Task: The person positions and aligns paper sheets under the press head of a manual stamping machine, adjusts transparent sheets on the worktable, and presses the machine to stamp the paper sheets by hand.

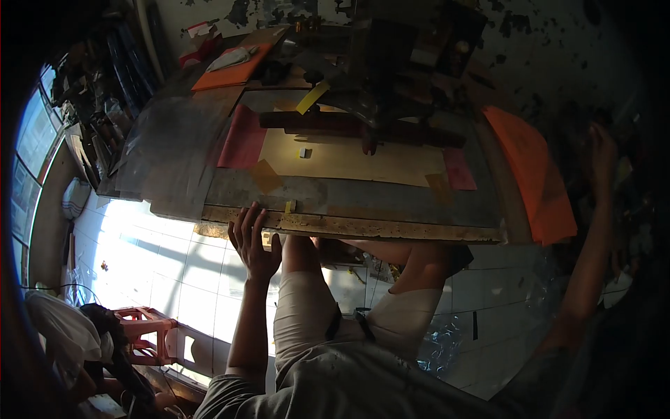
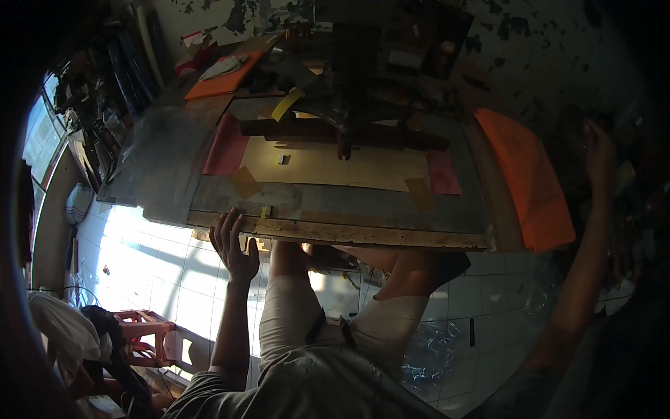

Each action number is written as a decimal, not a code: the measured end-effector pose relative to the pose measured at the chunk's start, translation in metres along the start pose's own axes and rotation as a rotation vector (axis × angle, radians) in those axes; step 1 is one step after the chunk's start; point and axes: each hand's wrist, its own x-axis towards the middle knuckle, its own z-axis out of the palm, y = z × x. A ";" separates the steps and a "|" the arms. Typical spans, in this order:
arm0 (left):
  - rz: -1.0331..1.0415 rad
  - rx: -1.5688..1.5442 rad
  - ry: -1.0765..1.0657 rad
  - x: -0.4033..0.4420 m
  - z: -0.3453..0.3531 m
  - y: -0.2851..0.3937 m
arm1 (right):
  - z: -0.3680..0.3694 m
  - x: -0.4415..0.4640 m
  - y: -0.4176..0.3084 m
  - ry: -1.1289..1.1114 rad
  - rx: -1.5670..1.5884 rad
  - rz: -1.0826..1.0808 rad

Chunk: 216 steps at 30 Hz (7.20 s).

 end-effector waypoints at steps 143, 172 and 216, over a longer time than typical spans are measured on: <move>0.310 -0.312 -0.588 0.121 0.030 0.082 | 0.079 -0.241 -0.366 -0.372 0.703 -0.073; 0.168 -0.401 -0.580 0.156 0.025 0.023 | 0.118 -0.191 -0.345 -0.475 0.796 -0.141; 0.154 -0.382 -0.563 0.152 0.027 0.023 | 0.125 -0.194 -0.344 -0.432 0.804 -0.141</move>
